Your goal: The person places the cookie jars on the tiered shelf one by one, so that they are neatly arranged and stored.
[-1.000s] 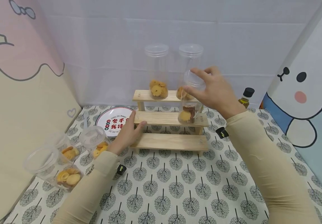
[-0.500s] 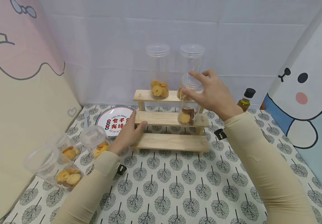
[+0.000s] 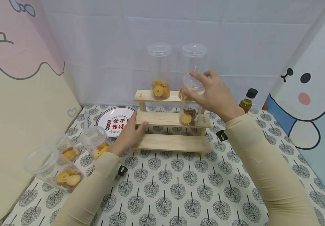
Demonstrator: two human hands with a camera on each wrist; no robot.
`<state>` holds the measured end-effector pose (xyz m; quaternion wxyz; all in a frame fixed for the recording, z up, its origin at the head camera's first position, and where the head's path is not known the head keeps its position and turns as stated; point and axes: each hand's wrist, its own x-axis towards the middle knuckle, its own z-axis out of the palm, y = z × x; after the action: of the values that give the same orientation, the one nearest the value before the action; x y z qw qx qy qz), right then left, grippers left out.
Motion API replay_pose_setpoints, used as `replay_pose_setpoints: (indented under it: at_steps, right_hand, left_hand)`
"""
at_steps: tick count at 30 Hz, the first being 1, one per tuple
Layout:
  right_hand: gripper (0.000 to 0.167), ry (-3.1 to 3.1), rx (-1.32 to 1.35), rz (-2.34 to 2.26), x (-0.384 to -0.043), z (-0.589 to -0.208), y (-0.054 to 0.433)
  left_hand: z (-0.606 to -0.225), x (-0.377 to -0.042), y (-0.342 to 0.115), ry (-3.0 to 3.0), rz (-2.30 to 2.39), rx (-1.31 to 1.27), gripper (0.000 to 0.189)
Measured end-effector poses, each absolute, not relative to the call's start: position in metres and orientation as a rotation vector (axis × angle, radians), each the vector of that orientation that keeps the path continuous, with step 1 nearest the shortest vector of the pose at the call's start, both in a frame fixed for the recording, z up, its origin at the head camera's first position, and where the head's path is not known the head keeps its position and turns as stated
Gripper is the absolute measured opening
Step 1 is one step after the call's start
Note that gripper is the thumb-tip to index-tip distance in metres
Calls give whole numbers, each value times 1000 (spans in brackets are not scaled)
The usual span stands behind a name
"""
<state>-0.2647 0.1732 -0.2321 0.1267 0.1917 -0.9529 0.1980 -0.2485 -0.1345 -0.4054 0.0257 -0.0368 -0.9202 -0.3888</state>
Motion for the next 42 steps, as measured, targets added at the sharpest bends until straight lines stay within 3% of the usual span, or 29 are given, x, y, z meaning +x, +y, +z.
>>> replay_pose_setpoints:
  at_steps: [42]
  right_hand:
    - [82, -2782, 556, 573, -265, -233, 173]
  left_hand:
    - [-406, -247, -135, -2845, -1198, -95, 93]
